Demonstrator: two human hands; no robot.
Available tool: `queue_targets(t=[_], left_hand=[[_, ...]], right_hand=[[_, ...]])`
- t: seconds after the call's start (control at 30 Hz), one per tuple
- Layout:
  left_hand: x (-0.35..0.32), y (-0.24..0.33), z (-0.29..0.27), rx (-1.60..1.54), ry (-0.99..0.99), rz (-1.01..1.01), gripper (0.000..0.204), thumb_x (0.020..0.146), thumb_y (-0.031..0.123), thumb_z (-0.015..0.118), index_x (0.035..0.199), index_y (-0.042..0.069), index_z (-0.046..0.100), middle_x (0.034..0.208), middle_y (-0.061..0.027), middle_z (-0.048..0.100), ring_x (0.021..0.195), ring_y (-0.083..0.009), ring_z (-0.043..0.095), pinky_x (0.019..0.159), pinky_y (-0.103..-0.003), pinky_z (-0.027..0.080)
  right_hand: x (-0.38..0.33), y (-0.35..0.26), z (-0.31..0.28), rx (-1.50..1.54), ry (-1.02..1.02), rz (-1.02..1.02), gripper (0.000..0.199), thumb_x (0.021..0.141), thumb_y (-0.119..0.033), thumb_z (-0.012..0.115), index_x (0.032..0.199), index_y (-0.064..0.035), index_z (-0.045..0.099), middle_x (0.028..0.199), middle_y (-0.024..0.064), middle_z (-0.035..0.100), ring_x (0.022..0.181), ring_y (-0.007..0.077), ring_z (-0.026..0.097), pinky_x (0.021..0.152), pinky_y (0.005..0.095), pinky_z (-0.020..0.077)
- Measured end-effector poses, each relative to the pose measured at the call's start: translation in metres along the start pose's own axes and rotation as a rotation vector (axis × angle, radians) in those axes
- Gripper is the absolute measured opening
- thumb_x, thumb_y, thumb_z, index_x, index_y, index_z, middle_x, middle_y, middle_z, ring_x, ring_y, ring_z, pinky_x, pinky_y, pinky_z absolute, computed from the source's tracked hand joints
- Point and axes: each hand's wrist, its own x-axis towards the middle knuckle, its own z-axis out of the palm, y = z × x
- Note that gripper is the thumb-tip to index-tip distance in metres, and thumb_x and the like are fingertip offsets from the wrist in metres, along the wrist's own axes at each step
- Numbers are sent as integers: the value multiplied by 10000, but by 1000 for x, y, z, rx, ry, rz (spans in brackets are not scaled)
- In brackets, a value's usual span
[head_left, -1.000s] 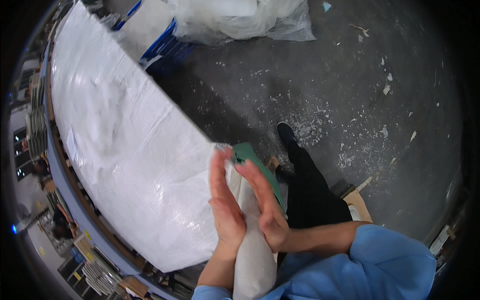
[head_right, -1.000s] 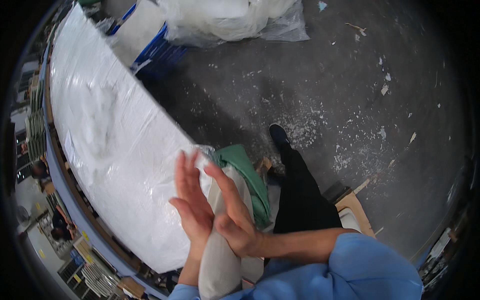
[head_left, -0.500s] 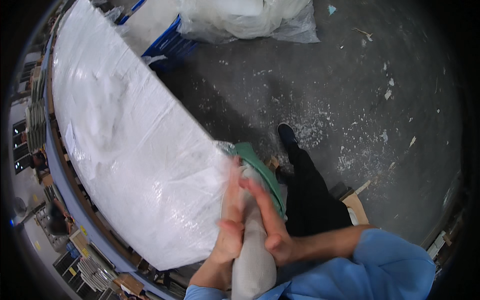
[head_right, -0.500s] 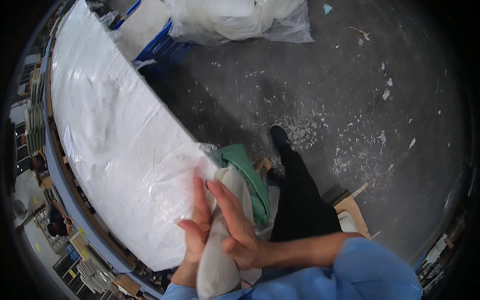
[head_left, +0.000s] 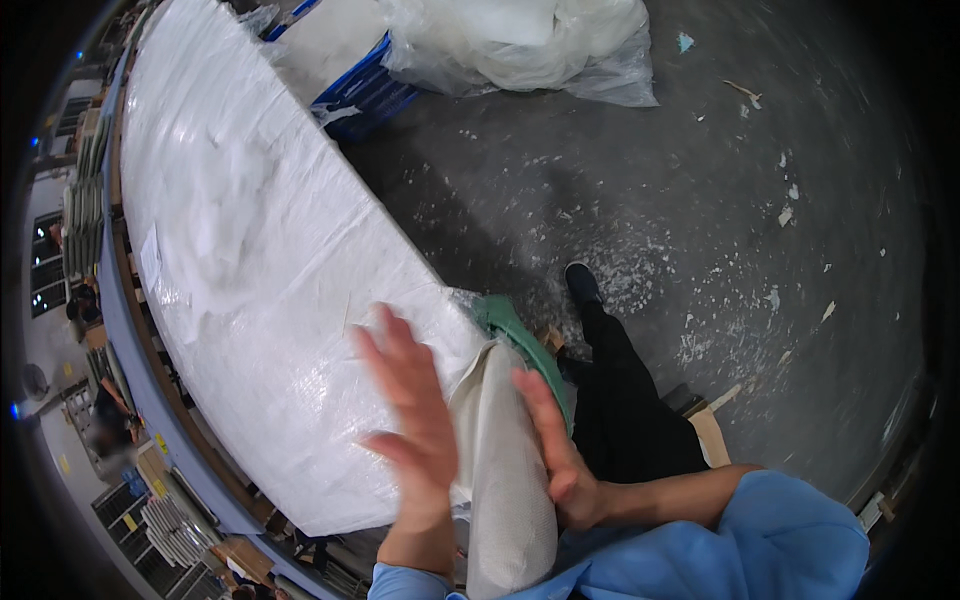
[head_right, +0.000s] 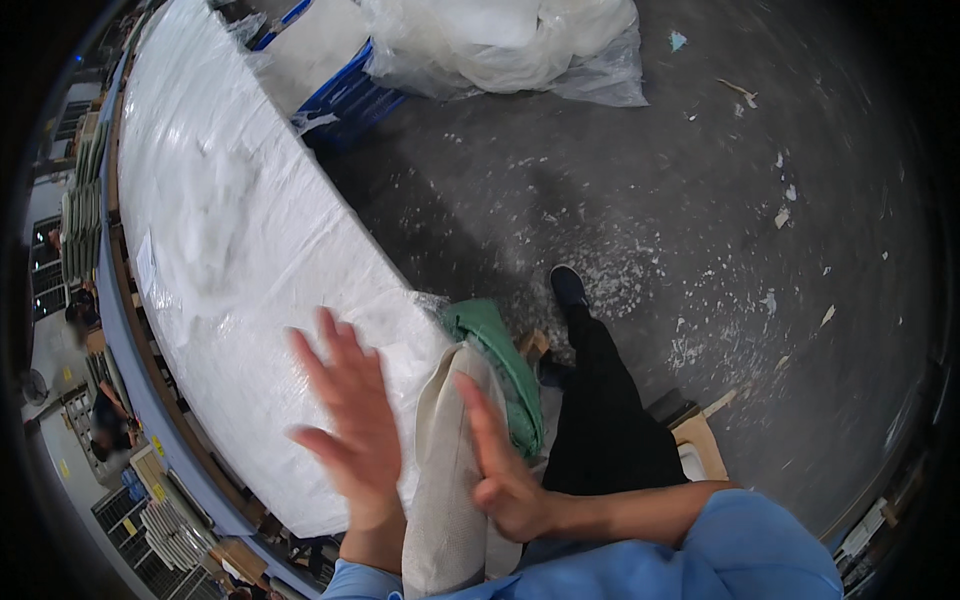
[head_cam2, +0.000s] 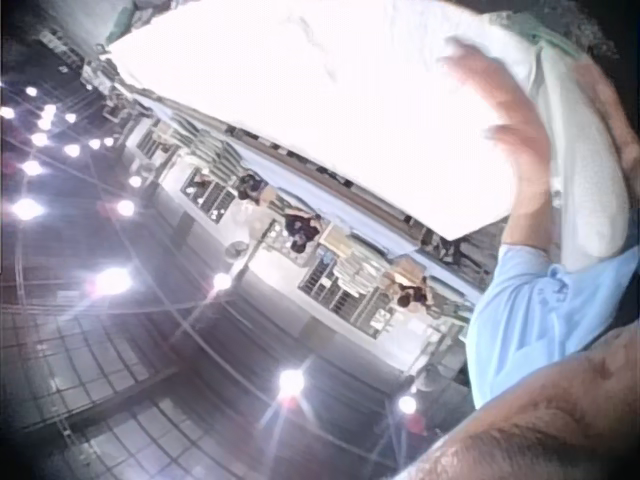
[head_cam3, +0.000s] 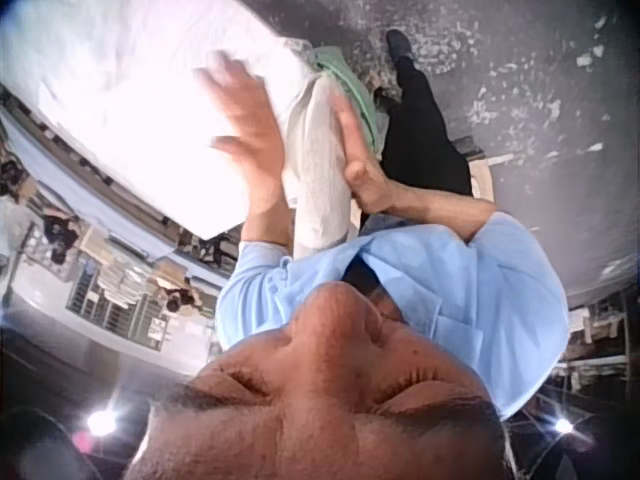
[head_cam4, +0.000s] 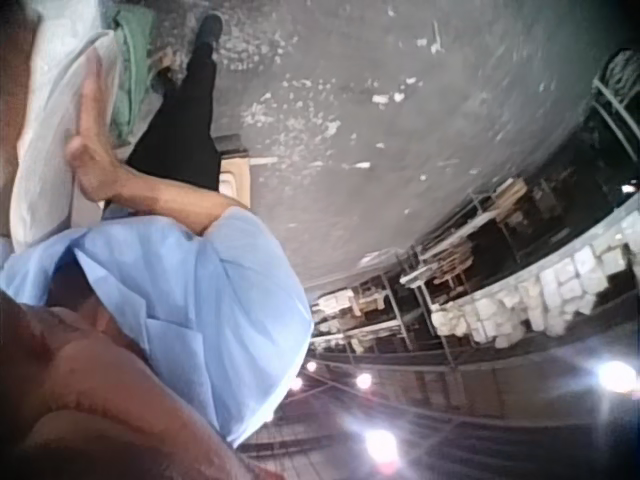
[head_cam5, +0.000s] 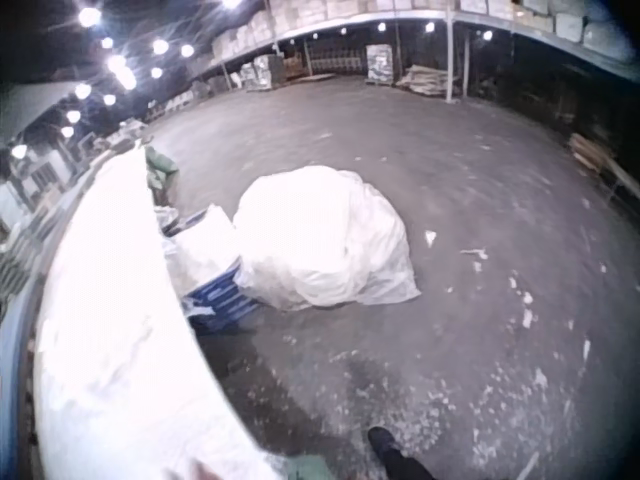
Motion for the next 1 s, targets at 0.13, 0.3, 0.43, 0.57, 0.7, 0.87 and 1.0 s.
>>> queue_targets(t=[0.13, 0.3, 0.43, 0.57, 0.7, 0.87, 1.0], left_hand=[[-18, 6, 22, 106, -44, -66, 1150, 917, 950, 90, 1721, 178, -190, 1817, -155, -121, 1670, -352, -130, 1323, -543, -96], [-11, -7, 14, 200, 45, 70, 1110, 961, 919, 123, 1724, 172, -183, 1817, -151, -125, 1672, -368, -110, 1319, -549, -95], [13, 5, -3, 96, 144, 110, 1095, 972, 910, 120, 1731, 173, -162, 1821, -178, -19, 1677, -378, -23, 1324, -550, -59], [-21, -14, 9, 172, 21, 15, 1117, 938, 931, 81, 1719, 183, -199, 1821, -163, -62, 1679, -363, -12, 1332, -537, -33], [-21, -2, 11, 232, 34, 11, 1108, 962, 914, 126, 1711, 175, -222, 1811, -167, -151, 1674, -366, -94, 1321, -547, -80], [-12, 1, 6, 203, 175, 169, 1053, 996, 880, 142, 1735, 190, -151, 1822, -180, -34, 1679, -368, -40, 1315, -555, -82], [2, 37, 3, 43, 237, 274, 1025, 995, 890, 148, 1739, 246, -140, 1824, -174, -14, 1676, -370, 61, 1324, -550, -13]], right_hand=[[45, -18, 9, 10, -29, -119, 1224, 1005, -871, 232, 1680, 108, -57, 1786, 287, -43, 1670, 393, -33, 1327, 514, -4], [39, -12, 0, 66, 66, -114, 1236, 994, -885, 228, 1682, 97, -72, 1782, 294, -1, 1667, 397, 3, 1326, 521, -1], [0, 5, -24, -76, -21, -44, 1236, 984, -896, 224, 1693, 71, -77, 1781, 295, 4, 1666, 395, 1, 1326, 540, -1], [12, -25, 5, 52, -91, -109, 1225, 1000, -875, 230, 1683, 96, -69, 1780, 301, -13, 1664, 432, -16, 1325, 559, 5], [45, -31, 15, 9, -75, -179, 1225, 998, -876, 220, 1683, 100, -62, 1782, 299, -11, 1666, 418, -2, 1327, 538, 18], [23, -12, -7, -11, -34, -131, 1204, 1015, -855, 229, 1680, 104, -66, 1783, 296, -16, 1667, 402, -3, 1328, 521, 2], [-12, -5, -2, 1, -72, -47, 1197, 1022, -847, 244, 1680, 104, -63, 1782, 298, -5, 1665, 414, 6, 1329, 527, 2]])
